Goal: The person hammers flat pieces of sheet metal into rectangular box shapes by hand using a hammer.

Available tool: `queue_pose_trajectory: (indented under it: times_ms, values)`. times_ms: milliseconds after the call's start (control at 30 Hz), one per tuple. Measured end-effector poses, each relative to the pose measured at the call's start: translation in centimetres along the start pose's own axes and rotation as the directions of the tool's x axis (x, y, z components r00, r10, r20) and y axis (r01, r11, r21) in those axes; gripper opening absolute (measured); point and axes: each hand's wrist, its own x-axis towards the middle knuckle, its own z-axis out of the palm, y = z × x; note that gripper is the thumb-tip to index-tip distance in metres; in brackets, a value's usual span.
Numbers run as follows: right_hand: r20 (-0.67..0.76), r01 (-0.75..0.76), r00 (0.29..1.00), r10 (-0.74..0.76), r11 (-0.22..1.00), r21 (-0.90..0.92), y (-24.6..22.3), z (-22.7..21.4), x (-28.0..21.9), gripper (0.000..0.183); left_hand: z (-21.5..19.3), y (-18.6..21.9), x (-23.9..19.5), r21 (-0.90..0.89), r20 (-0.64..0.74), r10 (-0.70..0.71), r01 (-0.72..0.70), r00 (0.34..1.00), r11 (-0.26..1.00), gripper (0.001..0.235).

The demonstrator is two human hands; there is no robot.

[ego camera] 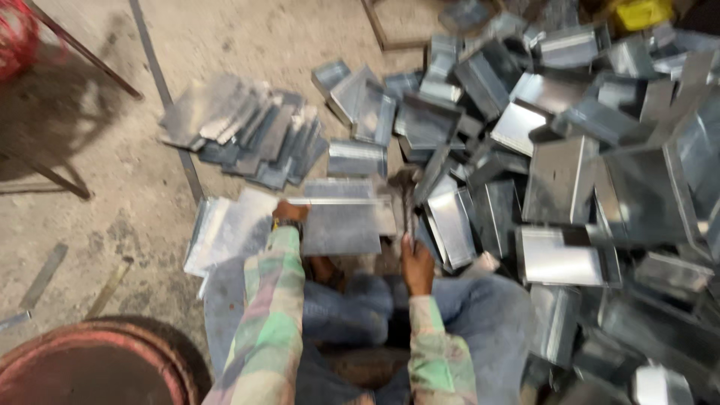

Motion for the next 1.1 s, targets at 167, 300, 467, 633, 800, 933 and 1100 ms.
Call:
queue_pose_trajectory:
  times_ms: [167,300,467,633,800,933,1100]
  values:
    - [-0.242,0.423,0.905,-0.349,0.787,0.449,-15.4,-6.9,-3.2,0.048,-0.9,0.8,0.8,-0.062,-0.007,0.000,0.000,1.000,0.998,0.076]
    - [-0.372,0.703,0.663,-0.649,0.371,0.606,-25.0,-10.4,-4.0,0.045,-1.0,0.6,0.4,-0.053,-0.014,-0.015,0.015,1.000,0.998,0.075]
    - [-0.487,0.773,0.594,-0.640,0.289,0.565,-17.6,-6.8,0.6,0.046,-1.2,0.5,0.2,-0.077,-0.030,0.001,-0.003,1.000,0.997,0.075]
    - [-0.089,0.206,0.964,-0.249,0.918,-0.339,2.6,4.1,1.2,0.061,-0.7,0.6,1.1,-0.031,-0.008,0.002,-0.002,1.000,1.000,0.077]
    - [-0.110,0.219,0.967,-0.232,0.969,-0.113,-1.0,0.4,0.9,0.060,0.1,-0.2,0.8,-0.044,0.002,0.075,-0.075,0.997,0.996,0.077]
    - [-0.132,0.251,0.968,-0.214,0.837,0.487,-13.9,-5.4,-3.3,0.045,-0.6,1.1,1.3,-0.065,-0.047,0.024,-0.027,0.999,0.998,0.079]
    - [-0.317,0.606,0.777,-0.544,0.510,0.610,-23.3,-8.8,-5.1,0.046,-1.3,0.7,0.2,-0.082,-0.027,0.002,-0.004,1.000,0.997,0.075]
